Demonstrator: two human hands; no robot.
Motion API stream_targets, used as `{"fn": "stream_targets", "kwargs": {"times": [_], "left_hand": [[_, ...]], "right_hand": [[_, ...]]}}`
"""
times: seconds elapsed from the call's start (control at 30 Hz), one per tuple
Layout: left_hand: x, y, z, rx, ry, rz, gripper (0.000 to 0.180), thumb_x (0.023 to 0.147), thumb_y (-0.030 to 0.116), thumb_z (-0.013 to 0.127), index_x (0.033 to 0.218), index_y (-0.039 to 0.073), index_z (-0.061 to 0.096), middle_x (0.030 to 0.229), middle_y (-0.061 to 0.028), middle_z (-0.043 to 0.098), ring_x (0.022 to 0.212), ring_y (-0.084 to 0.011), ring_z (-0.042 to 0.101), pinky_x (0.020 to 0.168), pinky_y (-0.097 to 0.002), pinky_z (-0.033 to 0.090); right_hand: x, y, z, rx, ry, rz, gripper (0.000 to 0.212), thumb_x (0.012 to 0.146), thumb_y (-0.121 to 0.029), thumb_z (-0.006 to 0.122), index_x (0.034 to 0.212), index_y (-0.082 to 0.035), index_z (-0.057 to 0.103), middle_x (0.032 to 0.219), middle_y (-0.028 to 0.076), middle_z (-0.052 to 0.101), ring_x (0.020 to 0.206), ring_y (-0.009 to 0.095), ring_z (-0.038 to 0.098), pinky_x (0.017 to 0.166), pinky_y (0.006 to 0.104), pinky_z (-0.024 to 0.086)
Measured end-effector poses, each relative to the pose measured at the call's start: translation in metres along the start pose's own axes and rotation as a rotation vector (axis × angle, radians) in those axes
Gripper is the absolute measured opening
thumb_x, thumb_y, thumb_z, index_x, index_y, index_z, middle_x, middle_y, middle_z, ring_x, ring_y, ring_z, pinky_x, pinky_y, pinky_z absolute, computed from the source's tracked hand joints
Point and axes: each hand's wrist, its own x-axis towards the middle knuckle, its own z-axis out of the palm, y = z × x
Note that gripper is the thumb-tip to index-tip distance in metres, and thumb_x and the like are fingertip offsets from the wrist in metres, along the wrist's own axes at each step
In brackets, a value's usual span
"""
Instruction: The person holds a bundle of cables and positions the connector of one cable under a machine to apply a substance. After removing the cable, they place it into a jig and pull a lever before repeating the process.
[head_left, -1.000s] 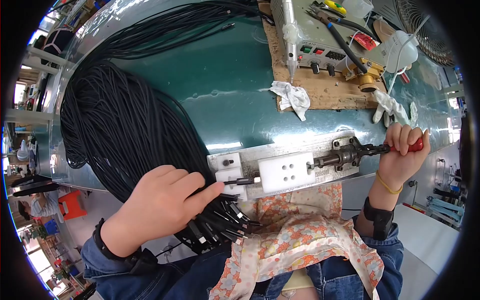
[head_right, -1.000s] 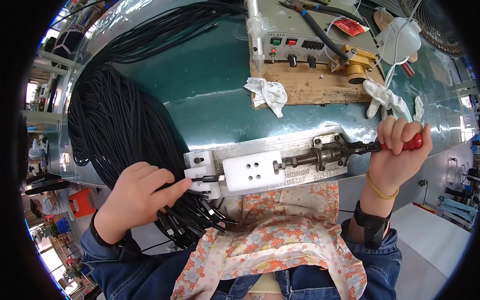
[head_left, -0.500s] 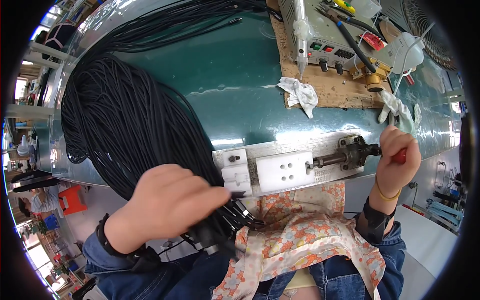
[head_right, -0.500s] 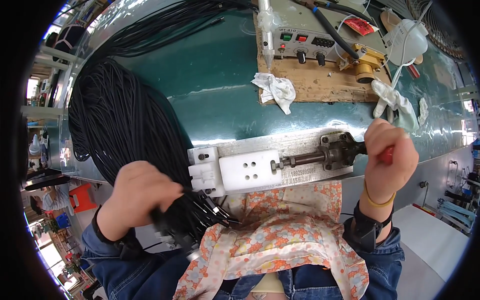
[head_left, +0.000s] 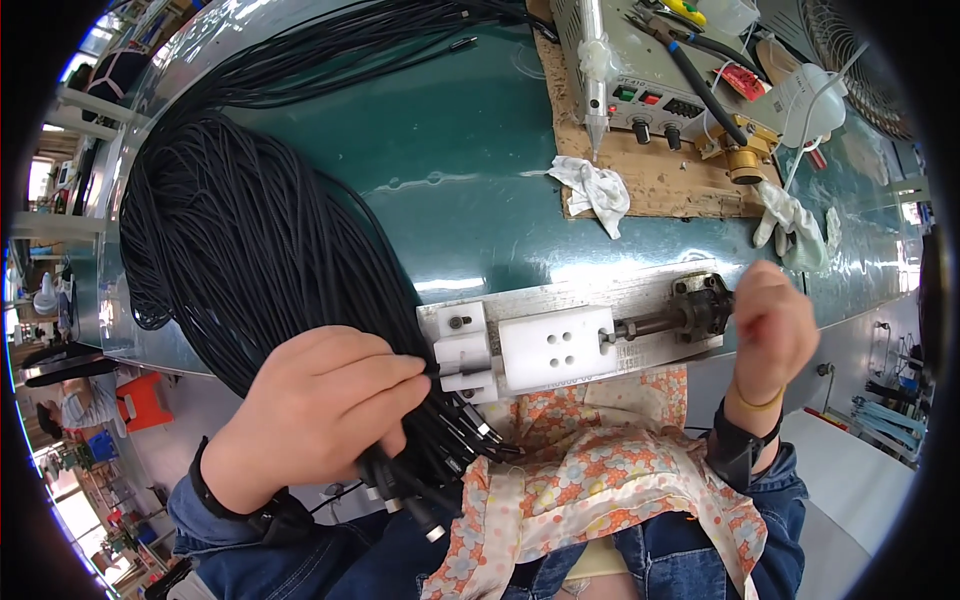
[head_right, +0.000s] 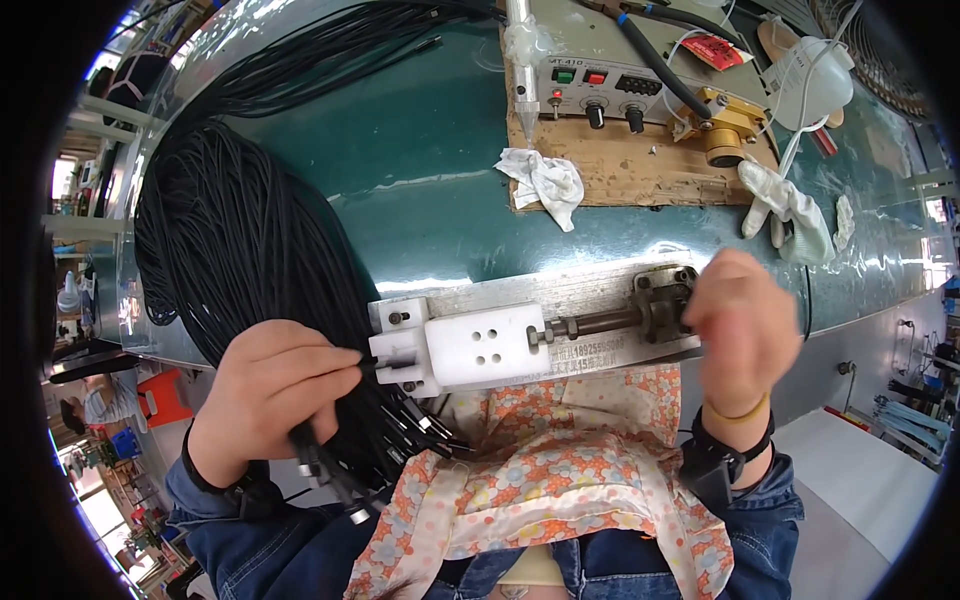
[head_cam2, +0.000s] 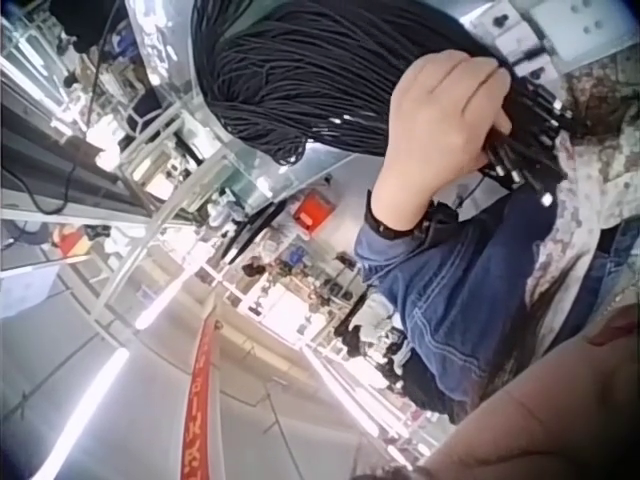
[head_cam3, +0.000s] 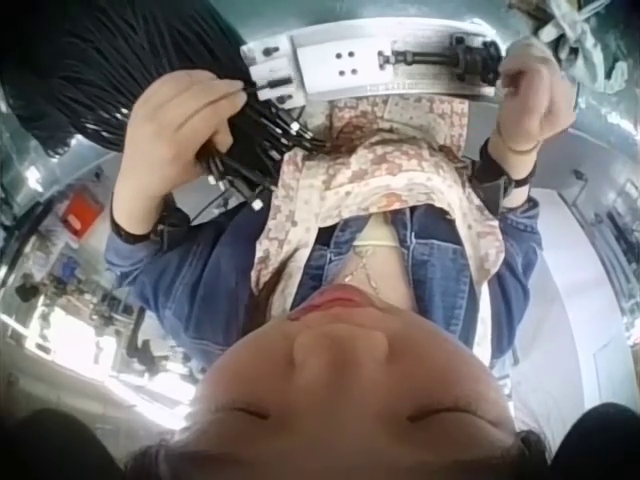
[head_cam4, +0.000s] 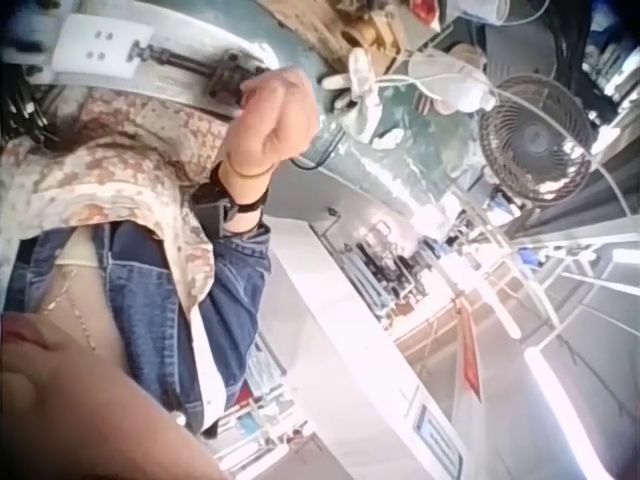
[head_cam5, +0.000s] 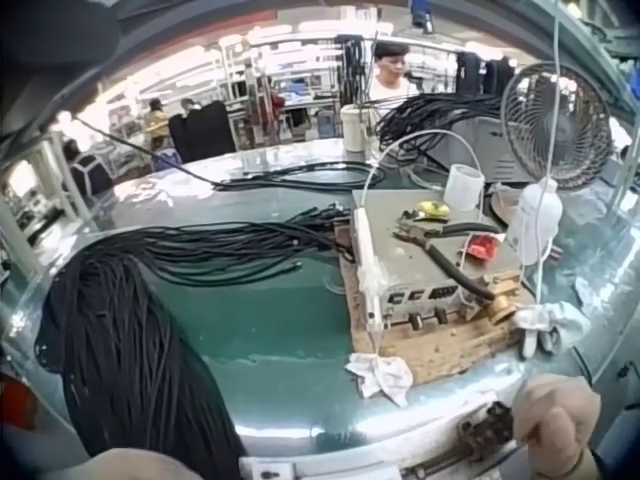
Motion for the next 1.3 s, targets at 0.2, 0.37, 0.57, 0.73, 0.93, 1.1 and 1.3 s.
{"fn": "stream_targets", "kwargs": {"times": [0.2,0.37,0.57,0.73,0.93,1.1,1.3], "left_hand": [[0.019,-0.005,0.002,-0.282,-0.057,-0.080,0.039,0.061,0.003,0.066,0.100,0.003,0.061,0.091,-0.0100,0.058,0.075,-0.0259,0.058,0.065,-0.0346,0.048],[0.017,-0.011,0.019,-0.069,0.070,0.079,0.038,0.063,0.004,0.064,0.100,0.004,0.062,0.089,-0.0085,0.056,0.074,-0.0238,0.057,0.064,-0.0326,0.047],[0.001,0.003,0.007,0.140,-0.111,-0.055,0.036,0.067,0.007,0.061,0.103,0.004,0.063,0.083,-0.0041,0.052,0.068,-0.0183,0.054,0.059,-0.0298,0.045],[-0.005,0.008,-0.010,0.090,-0.221,-0.183,0.040,0.058,0.005,0.066,0.098,0.003,0.065,0.083,-0.0073,0.056,0.071,-0.0228,0.056,0.063,-0.0335,0.046],[-0.006,0.008,-0.016,0.099,-0.007,-0.091,0.039,0.060,0.008,0.066,0.099,0.003,0.065,0.084,-0.0058,0.054,0.069,-0.0194,0.055,0.062,-0.0315,0.046],[-0.007,0.004,-0.004,-0.184,0.123,-0.041,0.038,0.064,0.009,0.062,0.100,0.001,0.063,0.085,-0.0049,0.053,0.072,-0.0186,0.056,0.063,-0.0295,0.045],[0.011,0.013,0.017,0.135,-0.033,-0.029,0.042,0.063,0.004,0.064,0.105,0.002,0.063,0.088,-0.0079,0.057,0.074,-0.0233,0.056,0.065,-0.0340,0.046]], "right_hand": [[-0.004,0.004,-0.005,0.313,0.288,0.184,0.038,0.094,-0.021,0.033,0.060,-0.005,0.041,0.051,0.003,0.036,0.050,0.017,0.031,0.051,0.0298,0.025],[-0.012,0.015,-0.011,0.580,0.516,0.193,0.039,0.095,-0.024,0.029,0.060,-0.009,0.039,0.048,0.001,0.030,0.051,0.015,0.026,0.050,0.0288,0.022],[-0.011,0.030,-0.037,0.937,0.640,0.334,0.039,0.095,-0.025,0.029,0.061,-0.011,0.040,0.047,0.000,0.031,0.050,0.014,0.026,0.050,0.0286,0.021],[-0.010,0.006,-0.006,0.163,0.242,0.116,0.033,0.092,-0.019,0.035,0.062,-0.009,0.043,0.052,0.001,0.037,0.050,0.016,0.032,0.049,0.0293,0.024],[0.000,0.003,-0.009,0.069,-0.080,0.045,0.033,0.091,-0.019,0.039,0.063,-0.002,0.046,0.056,0.006,0.042,0.053,0.018,0.038,0.050,0.0303,0.029],[-0.003,0.005,-0.011,0.360,0.215,0.195,0.036,0.092,-0.022,0.036,0.062,-0.002,0.042,0.054,0.006,0.038,0.053,0.017,0.034,0.050,0.0293,0.025],[-0.008,0.018,-0.020,0.552,0.377,0.184,0.038,0.093,-0.024,0.033,0.062,-0.004,0.042,0.052,0.004,0.034,0.052,0.016,0.032,0.050,0.0282,0.024]]}}
